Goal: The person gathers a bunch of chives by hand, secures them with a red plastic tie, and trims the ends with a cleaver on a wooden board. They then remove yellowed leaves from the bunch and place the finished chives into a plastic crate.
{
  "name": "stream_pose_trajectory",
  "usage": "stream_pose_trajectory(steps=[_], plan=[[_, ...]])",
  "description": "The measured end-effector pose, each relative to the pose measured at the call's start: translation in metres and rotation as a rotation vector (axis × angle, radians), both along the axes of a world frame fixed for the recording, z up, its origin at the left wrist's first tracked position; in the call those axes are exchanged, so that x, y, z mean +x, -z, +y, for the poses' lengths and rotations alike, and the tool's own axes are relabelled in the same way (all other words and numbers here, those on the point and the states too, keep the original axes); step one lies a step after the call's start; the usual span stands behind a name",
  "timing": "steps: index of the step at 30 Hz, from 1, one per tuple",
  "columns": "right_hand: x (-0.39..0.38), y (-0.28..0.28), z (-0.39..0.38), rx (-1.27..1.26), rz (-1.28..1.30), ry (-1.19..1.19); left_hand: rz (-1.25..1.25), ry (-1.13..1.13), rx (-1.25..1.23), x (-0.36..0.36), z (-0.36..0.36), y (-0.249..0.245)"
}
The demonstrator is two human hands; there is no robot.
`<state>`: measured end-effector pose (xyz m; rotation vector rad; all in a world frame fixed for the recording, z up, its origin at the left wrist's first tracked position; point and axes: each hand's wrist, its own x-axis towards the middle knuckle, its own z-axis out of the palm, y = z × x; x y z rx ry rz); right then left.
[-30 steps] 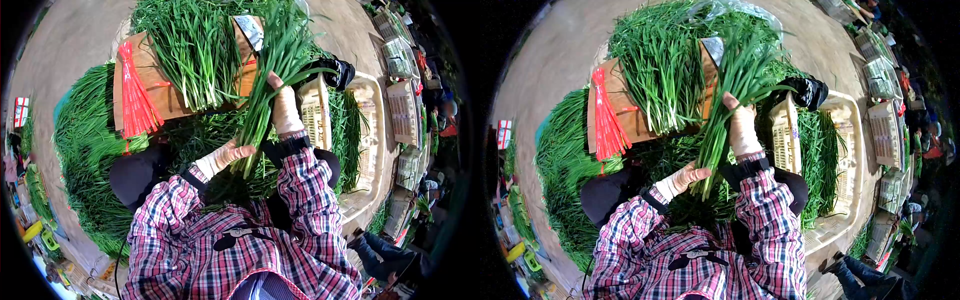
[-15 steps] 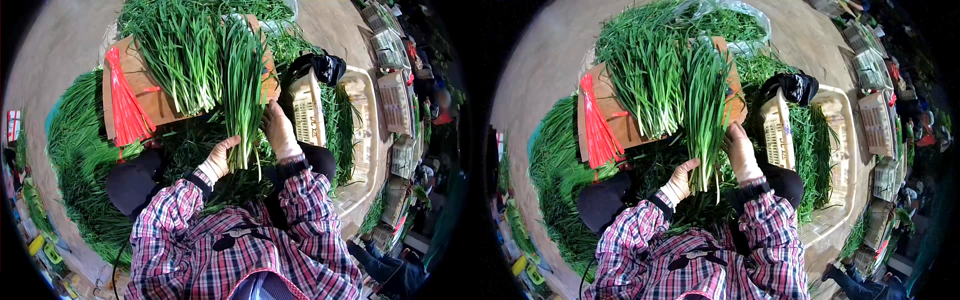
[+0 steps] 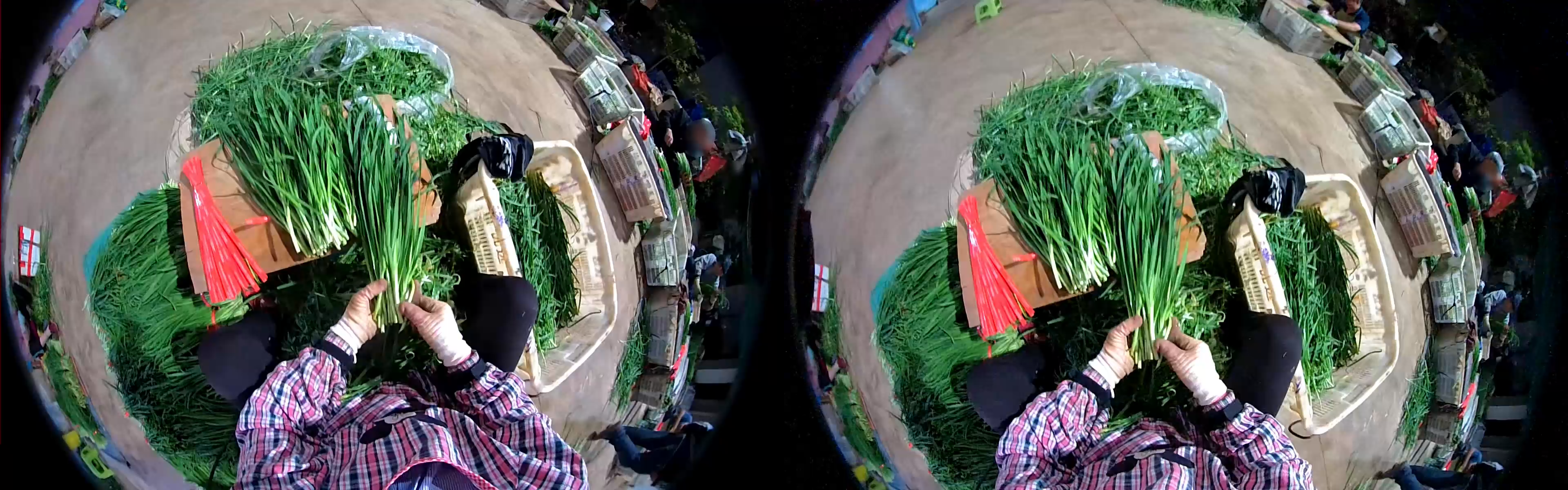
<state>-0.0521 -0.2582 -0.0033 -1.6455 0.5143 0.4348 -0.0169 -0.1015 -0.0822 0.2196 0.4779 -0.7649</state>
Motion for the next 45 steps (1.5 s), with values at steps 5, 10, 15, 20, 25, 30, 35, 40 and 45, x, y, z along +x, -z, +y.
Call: stream_pose_trajectory(steps=[5, 10, 15, 20, 25, 30, 35, 40, 45], plan=[[0.004, 0.010, -0.003, -0.581, -0.250, -0.369, -0.048, 0.051, -0.034, 0.005, 0.000, -0.002], [0.007, 0.014, -0.008, -0.632, -0.337, -0.522, -0.189, 0.183, -0.011, 0.001, -0.002, 0.000], [0.010, 0.020, -0.014, -0.649, -0.407, -0.655, -0.140, 0.312, 0.244, -0.001, 0.000, 0.003], [0.003, 0.009, -0.010, -0.611, -0.508, -0.699, -0.309, 0.302, 0.453, -0.001, 0.002, -0.022], [-0.009, -0.022, -0.010, -0.500, -0.375, -0.932, -0.578, 0.261, 0.666, 0.007, 0.016, -0.061], [-0.028, -0.023, -0.024, -0.259, -0.356, -0.755, -0.629, 0.246, 0.879, -0.011, 0.053, -0.102], [-0.027, -0.065, -0.041, -0.018, -0.288, -0.656, -0.619, 0.275, 0.911, -0.031, 0.076, -0.132], [-0.030, -0.114, -0.077, 0.411, -0.263, -0.442, -0.642, 0.301, 1.007, -0.052, 0.097, -0.151], [-0.027, -0.148, -0.104, 0.592, -0.445, -0.231, -0.645, 0.356, 1.103, -0.073, 0.115, -0.175]])
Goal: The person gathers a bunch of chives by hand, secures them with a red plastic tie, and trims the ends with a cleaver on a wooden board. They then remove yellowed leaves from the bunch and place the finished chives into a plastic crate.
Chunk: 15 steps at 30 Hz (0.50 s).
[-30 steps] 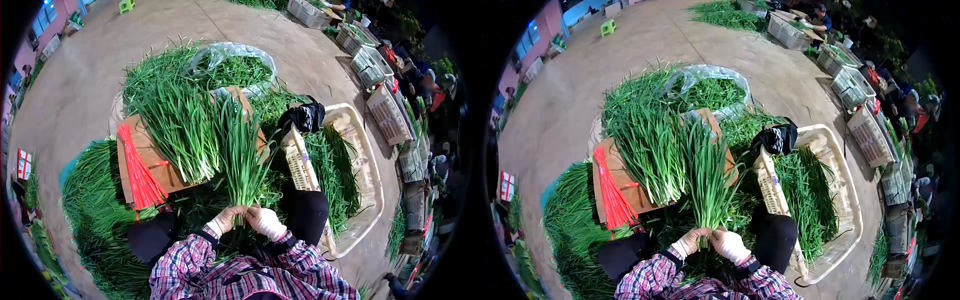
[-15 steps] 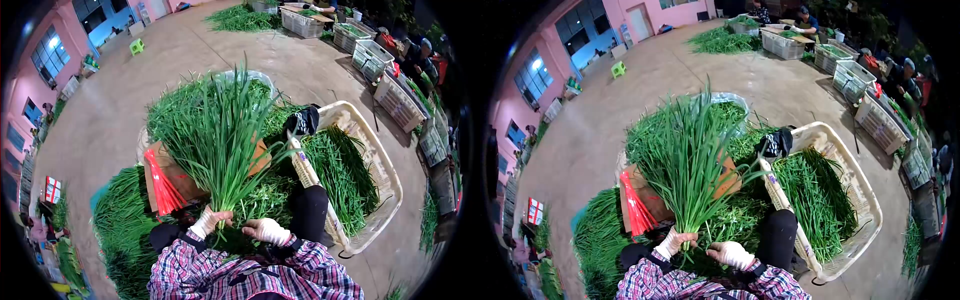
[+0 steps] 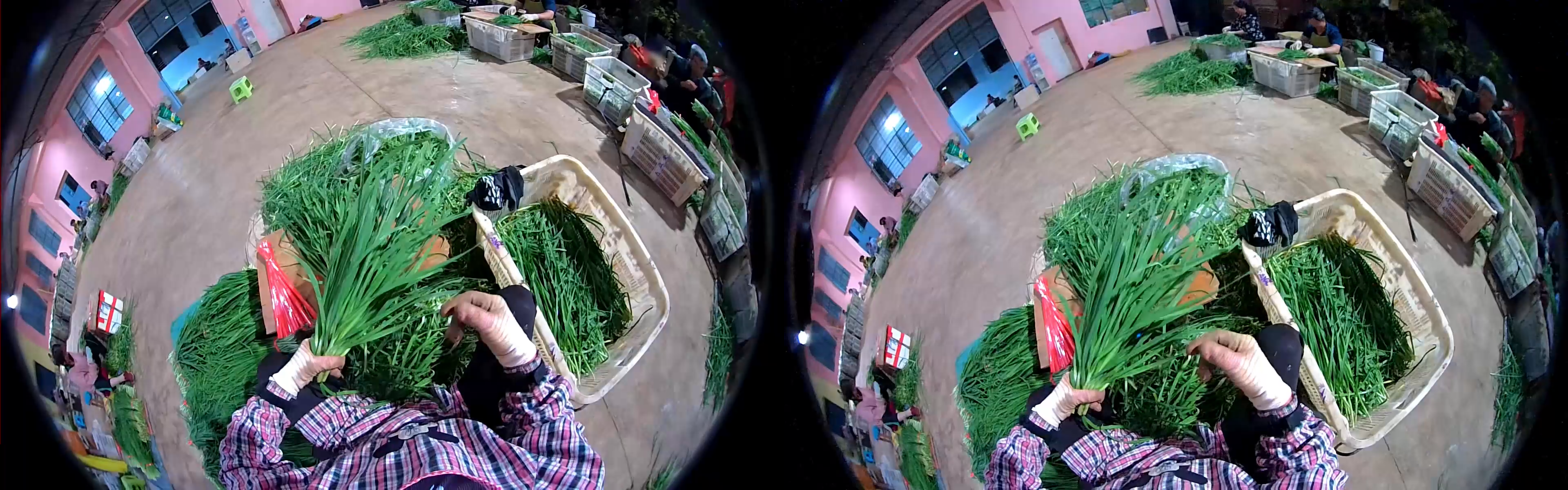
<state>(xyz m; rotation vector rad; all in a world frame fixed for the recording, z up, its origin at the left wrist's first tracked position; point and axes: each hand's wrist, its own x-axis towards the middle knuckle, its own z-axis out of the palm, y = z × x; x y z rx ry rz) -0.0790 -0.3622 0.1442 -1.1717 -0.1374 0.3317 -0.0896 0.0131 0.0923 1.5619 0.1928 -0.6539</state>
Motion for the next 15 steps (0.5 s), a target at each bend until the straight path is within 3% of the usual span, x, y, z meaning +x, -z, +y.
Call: stream_pose_trajectory(steps=[6, 10, 14, 15], plan=[[0.014, -0.038, 0.015, 0.097, -0.015, 0.045, 0.014, -0.032, 0.055, -0.024, 0.012, -0.016], [0.048, -0.019, 0.043, 0.092, 0.102, 0.050, 0.074, 0.026, 0.258, -0.037, 0.012, -0.035], [0.059, -0.002, 0.063, 0.156, 0.196, -0.038, 0.077, 0.050, 0.151, -0.057, 0.026, -0.026], [0.059, 0.006, 0.067, 0.174, 0.206, -0.061, -0.025, 0.031, 0.158, -0.062, 0.021, -0.027]])
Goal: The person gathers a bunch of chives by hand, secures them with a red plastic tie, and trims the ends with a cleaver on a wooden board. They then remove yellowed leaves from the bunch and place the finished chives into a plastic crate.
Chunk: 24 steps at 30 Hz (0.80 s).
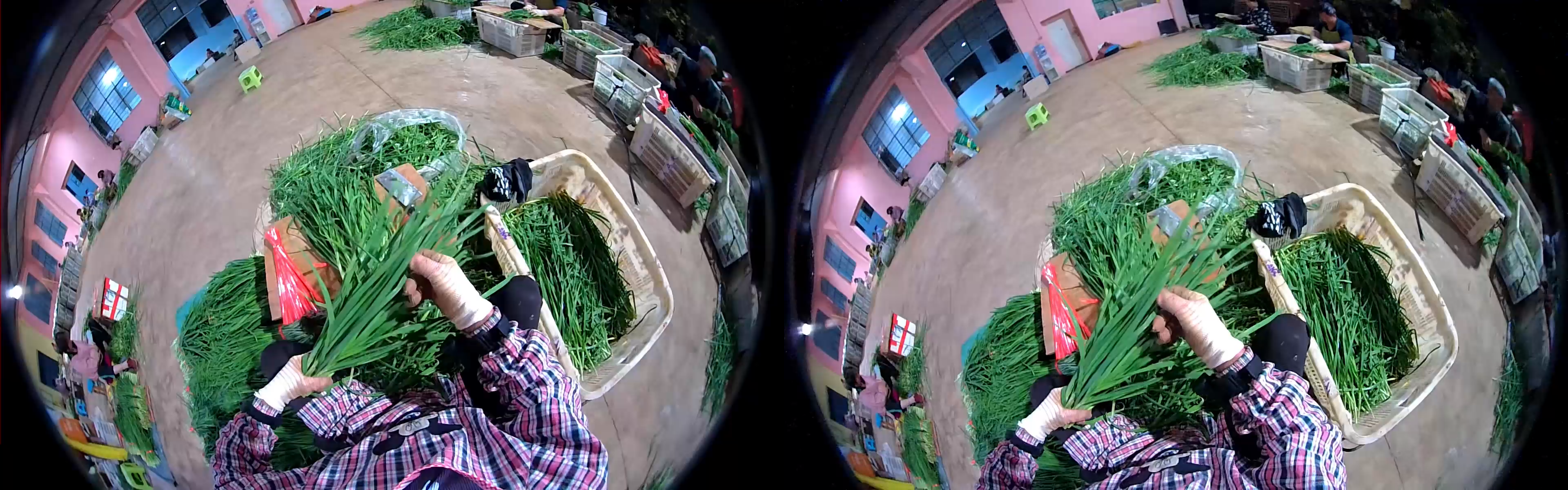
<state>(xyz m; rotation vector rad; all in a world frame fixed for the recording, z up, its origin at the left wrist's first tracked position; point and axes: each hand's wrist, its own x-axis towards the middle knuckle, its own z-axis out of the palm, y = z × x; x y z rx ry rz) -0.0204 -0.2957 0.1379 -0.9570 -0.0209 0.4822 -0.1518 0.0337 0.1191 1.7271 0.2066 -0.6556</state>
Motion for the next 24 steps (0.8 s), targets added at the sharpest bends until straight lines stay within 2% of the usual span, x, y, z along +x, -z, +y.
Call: stream_pose_trajectory(steps=[3, 6, 9, 11, 13, 14, 15, 16, 17, 18, 19, 20, 23, 24], plan=[[-0.004, 0.020, 0.011, -0.006, -0.023, -0.015, 0.142, -0.026, -0.055, -0.014, 0.011, 0.000], [-0.009, 0.025, 0.014, -0.042, 0.006, -0.054, 0.140, -0.020, -0.147, -0.031, 0.007, 0.008], [-0.006, 0.025, 0.019, -0.160, 0.006, -0.015, 0.217, -0.030, -0.143, -0.042, -0.001, 0.003], [0.006, 0.021, 0.014, -0.304, -0.107, 0.099, 0.281, -0.076, -0.191, -0.045, 0.001, 0.009], [0.027, 0.012, -0.008, -0.203, 0.004, 0.331, 0.272, -0.066, -0.194, -0.055, 0.016, 0.020], [0.037, 0.004, -0.025, -0.136, -0.027, 0.417, 0.272, -0.131, -0.232, -0.062, 0.018, 0.025], [0.047, 0.000, -0.043, -0.042, -0.034, 0.499, 0.302, -0.102, -0.284, -0.077, 0.048, 0.064], [0.052, -0.017, -0.055, 0.101, -0.052, 0.585, 0.315, -0.095, -0.289, -0.080, 0.048, 0.057], [0.059, -0.027, -0.076, 0.144, -0.185, 0.613, 0.276, -0.060, -0.322, -0.086, 0.056, 0.064], [0.069, -0.029, -0.098, 0.207, -0.189, 0.682, 0.238, -0.027, -0.356, -0.093, 0.063, 0.071], [0.070, -0.045, -0.104, 0.235, -0.275, 0.751, 0.263, -0.200, -0.331, -0.074, 0.036, 0.031], [0.070, -0.057, -0.111, 0.228, -0.339, 0.862, 0.268, -0.233, -0.336, -0.072, 0.032, 0.024], [0.076, -0.082, -0.125, 0.368, -0.495, 0.960, 0.292, -0.286, -0.376, -0.071, 0.031, 0.023], [0.081, -0.088, -0.125, 0.416, -0.626, 0.927, 0.302, -0.283, -0.348, -0.072, 0.032, 0.023]])
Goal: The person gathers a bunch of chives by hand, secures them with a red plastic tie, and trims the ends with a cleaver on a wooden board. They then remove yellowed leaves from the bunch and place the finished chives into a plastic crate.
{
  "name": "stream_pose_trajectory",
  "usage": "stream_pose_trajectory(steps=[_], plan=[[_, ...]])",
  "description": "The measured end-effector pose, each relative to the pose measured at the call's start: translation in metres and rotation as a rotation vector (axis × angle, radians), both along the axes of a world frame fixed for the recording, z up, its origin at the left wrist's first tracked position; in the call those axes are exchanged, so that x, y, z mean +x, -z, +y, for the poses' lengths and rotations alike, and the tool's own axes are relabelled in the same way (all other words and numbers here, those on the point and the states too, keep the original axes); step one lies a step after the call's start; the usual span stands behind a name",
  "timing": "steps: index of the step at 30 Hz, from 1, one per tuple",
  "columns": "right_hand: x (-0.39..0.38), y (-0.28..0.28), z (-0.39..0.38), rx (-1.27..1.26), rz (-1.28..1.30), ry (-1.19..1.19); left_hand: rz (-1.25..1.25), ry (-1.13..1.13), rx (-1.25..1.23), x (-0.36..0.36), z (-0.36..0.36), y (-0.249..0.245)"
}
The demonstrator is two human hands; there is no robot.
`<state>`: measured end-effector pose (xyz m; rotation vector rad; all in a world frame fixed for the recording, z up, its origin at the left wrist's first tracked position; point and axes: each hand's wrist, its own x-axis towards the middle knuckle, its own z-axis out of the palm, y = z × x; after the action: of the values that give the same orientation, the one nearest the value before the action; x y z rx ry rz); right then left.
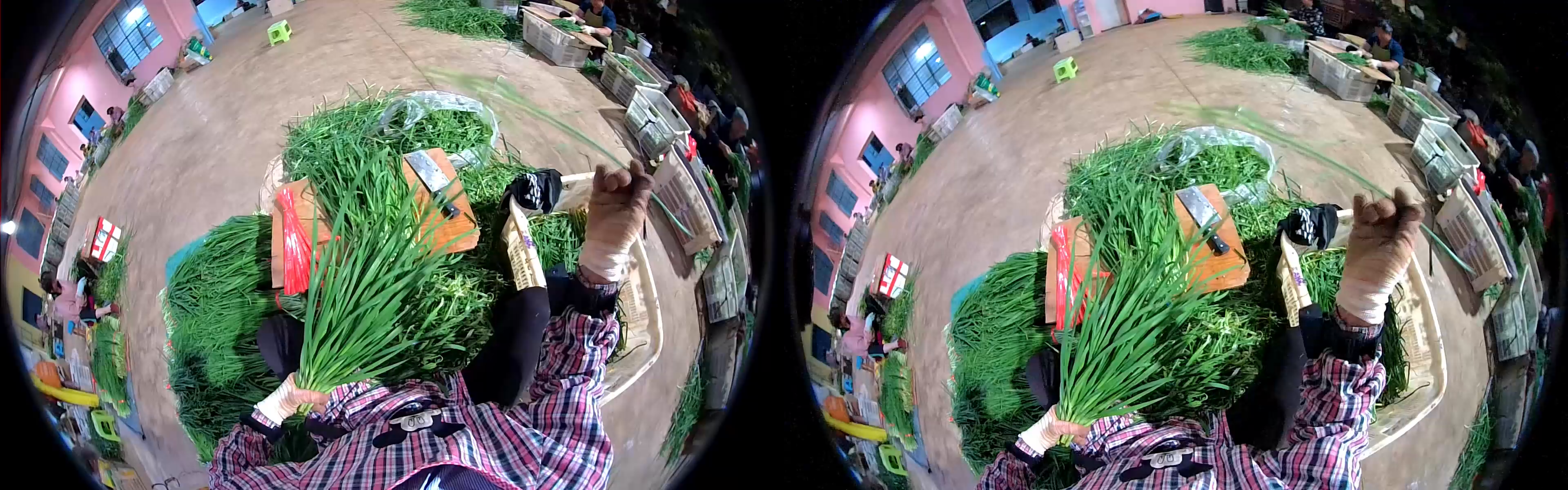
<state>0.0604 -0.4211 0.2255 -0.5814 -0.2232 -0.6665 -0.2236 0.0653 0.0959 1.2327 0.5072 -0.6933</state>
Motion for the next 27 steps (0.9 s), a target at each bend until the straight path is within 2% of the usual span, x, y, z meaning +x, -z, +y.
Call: stream_pose_trajectory(steps=[1, 3, 5, 6, 7, 8, 10, 11, 13, 15, 16, 17, 21, 22, 23, 24, 27], plan=[[0.005, -0.007, 0.001, -0.017, -0.137, -0.005, 0.010, 0.010, 0.028, -0.001, 0.002, 0.000], [0.024, -0.026, 0.012, -0.035, -0.229, 0.111, -0.002, 0.011, 0.015, -0.008, 0.008, 0.012], [0.040, -0.066, 0.059, -0.019, -0.153, 0.286, -0.034, 0.008, 0.037, -0.010, 0.001, 0.003], [0.106, -0.040, 0.043, -0.227, -0.183, 0.265, -0.068, 0.008, 0.078, -0.009, -0.002, -0.004], [0.145, -0.023, 0.046, -0.365, -0.168, 0.087, -0.095, 0.014, 0.120, -0.012, -0.004, -0.008], [0.184, -0.006, 0.050, -0.521, -0.145, -0.078, -0.045, 0.007, 0.032, -0.015, 0.001, -0.006], [0.162, -0.021, 0.101, -1.010, 0.149, -0.262, -0.039, 0.021, 0.101, -0.022, 0.004, -0.009], [0.136, -0.033, 0.107, -1.420, 0.387, -0.106, -0.035, 0.013, 0.164, -0.023, 0.003, -0.010], [0.101, -0.018, 0.108, -1.089, 0.408, -0.290, -0.178, -0.059, 0.154, -0.028, -0.002, -0.007], [0.069, 0.012, 0.091, -0.966, 0.369, -0.426, -0.273, -0.050, 0.208, -0.032, 0.001, 0.000], [0.052, 0.023, 0.086, -0.871, 0.449, -0.476, -0.166, -0.038, 0.126, -0.037, 0.010, -0.001], [0.040, 0.040, 0.080, -0.784, 0.475, -0.479, -0.167, -0.029, 0.133, -0.038, 0.014, 0.001], [0.002, 0.092, 0.063, -0.652, 0.521, -0.600, -0.163, -0.018, 0.171, -0.041, 0.033, 0.028], [-0.008, 0.093, 0.058, -0.591, 0.527, -0.714, -0.145, -0.073, 0.126, -0.042, 0.033, 0.031], [-0.013, 0.096, 0.059, -0.621, 0.540, -0.725, -0.126, -0.128, 0.083, -0.043, 0.035, 0.034], [-0.021, 0.095, 0.062, -0.586, 0.551, -0.758, -0.255, 0.014, 0.202, -0.037, 0.016, 0.007], [-0.039, 0.088, 0.080, -0.602, 0.545, -0.877, -0.192, 0.020, 0.237, -0.035, 0.006, -0.006]])
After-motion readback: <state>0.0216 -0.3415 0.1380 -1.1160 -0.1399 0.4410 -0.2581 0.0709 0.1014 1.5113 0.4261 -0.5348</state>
